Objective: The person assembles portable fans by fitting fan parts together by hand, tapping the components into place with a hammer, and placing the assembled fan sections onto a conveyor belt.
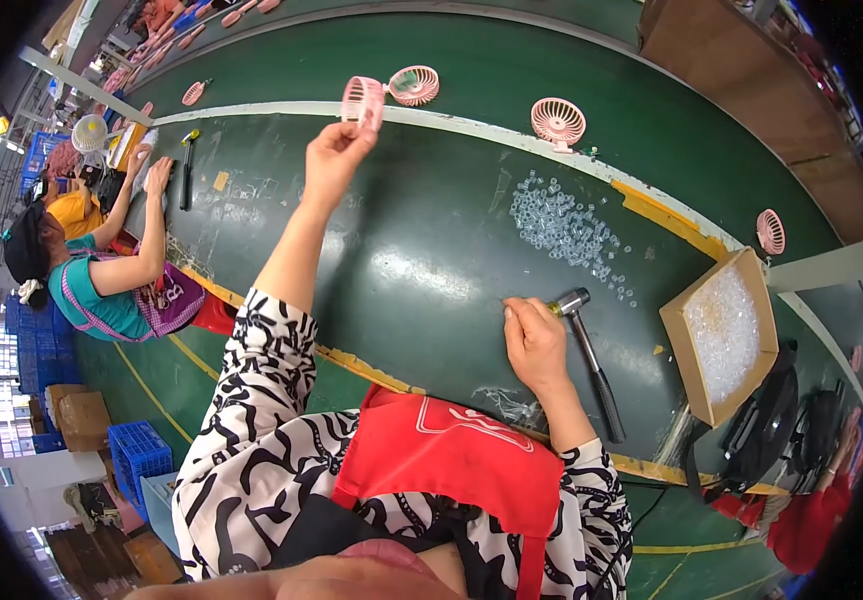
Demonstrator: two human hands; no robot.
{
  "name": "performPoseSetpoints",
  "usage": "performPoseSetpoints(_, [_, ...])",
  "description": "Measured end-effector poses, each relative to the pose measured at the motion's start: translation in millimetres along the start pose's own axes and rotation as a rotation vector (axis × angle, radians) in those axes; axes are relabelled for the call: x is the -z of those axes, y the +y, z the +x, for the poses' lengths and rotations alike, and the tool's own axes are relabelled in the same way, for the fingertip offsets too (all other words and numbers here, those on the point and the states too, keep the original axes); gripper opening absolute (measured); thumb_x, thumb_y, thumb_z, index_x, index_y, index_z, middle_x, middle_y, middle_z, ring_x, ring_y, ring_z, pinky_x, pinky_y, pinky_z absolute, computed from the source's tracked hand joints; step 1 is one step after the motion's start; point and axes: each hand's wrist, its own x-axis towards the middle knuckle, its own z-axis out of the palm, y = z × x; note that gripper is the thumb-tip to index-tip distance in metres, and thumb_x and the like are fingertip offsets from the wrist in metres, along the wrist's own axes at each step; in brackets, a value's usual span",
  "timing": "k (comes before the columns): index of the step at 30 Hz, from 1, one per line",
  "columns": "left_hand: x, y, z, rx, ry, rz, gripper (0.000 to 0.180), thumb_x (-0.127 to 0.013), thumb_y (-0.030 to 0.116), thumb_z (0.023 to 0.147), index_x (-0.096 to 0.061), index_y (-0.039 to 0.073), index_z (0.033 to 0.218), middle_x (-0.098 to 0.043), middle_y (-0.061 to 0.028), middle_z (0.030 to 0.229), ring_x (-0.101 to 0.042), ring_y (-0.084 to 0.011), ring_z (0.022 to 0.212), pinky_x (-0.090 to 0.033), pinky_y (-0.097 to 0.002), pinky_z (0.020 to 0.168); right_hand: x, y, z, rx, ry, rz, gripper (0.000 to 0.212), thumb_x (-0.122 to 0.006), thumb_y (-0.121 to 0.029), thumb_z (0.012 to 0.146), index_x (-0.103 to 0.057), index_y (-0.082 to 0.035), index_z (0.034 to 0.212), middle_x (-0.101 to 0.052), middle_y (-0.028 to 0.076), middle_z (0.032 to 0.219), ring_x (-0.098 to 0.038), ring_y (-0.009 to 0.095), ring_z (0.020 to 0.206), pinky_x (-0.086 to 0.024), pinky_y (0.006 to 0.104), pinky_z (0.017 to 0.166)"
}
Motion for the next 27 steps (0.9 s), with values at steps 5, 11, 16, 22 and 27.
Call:
performPoseSetpoints(5, [-22,26,-66,-0.316,-0.333,0.185,0.021,-0.079,0.003,0.074,-0.066,-0.001,0.090,-0.065,-0.0112,0.098,-0.066,-0.0191,0.089,-0.056,-0.0299,0.080,-1,3,-2,-0.037,-0.012,0.005,0.009,-0.063,0.000,0.088,-0.066,0.001,0.096,-0.060,0.014,0.076,-0.060,0.030,0.065,-0.046,0.0369,0.059])
performPoseSetpoints(11, [-26,52,-171,-0.425,-0.594,0.419,0.029,-0.079,0.002,0.069,-0.063,0.001,0.093,-0.064,-0.0126,0.104,-0.062,-0.0315,0.095,-0.052,-0.0374,0.081,1,8,-8,0.008,0.045,0.049,0.011,-0.061,-0.003,0.090,-0.065,0.003,0.098,-0.059,0.015,0.075,-0.059,0.029,0.065,-0.045,0.0358,0.059])
performPoseSetpoints(16, [-41,54,-206,-0.537,-0.432,0.617,0.036,-0.076,-0.002,0.070,-0.064,0.001,0.104,-0.061,-0.0144,0.116,-0.059,-0.0332,0.094,-0.050,-0.0409,0.080,1,15,0,-0.079,-0.029,0.096,0.012,-0.060,-0.001,0.092,-0.066,0.004,0.101,-0.066,0.011,0.081,-0.065,0.018,0.073,-0.049,0.0280,0.067])
performPoseSetpoints(22, [-58,58,-233,-0.478,-0.468,0.544,0.058,-0.076,-0.004,0.070,-0.056,0.001,0.124,-0.053,-0.0196,0.129,-0.056,-0.0382,0.107,-0.049,-0.0433,0.090,1,16,-6,-0.119,-0.049,0.111,0.015,-0.060,-0.004,0.093,-0.067,0.004,0.103,-0.069,0.009,0.085,-0.066,0.014,0.077,-0.050,0.0263,0.069])
performPoseSetpoints(27, [-68,47,-234,-0.424,-0.472,0.480,0.049,-0.072,-0.003,0.074,-0.055,-0.006,0.120,-0.057,-0.0229,0.117,-0.056,-0.0407,0.105,-0.049,-0.0442,0.091,8,-15,-20,-0.397,-0.228,0.152,0.030,-0.071,-0.015,0.088,-0.065,0.004,0.111,-0.068,0.003,0.082,-0.056,0.005,0.064,-0.047,0.0240,0.059])
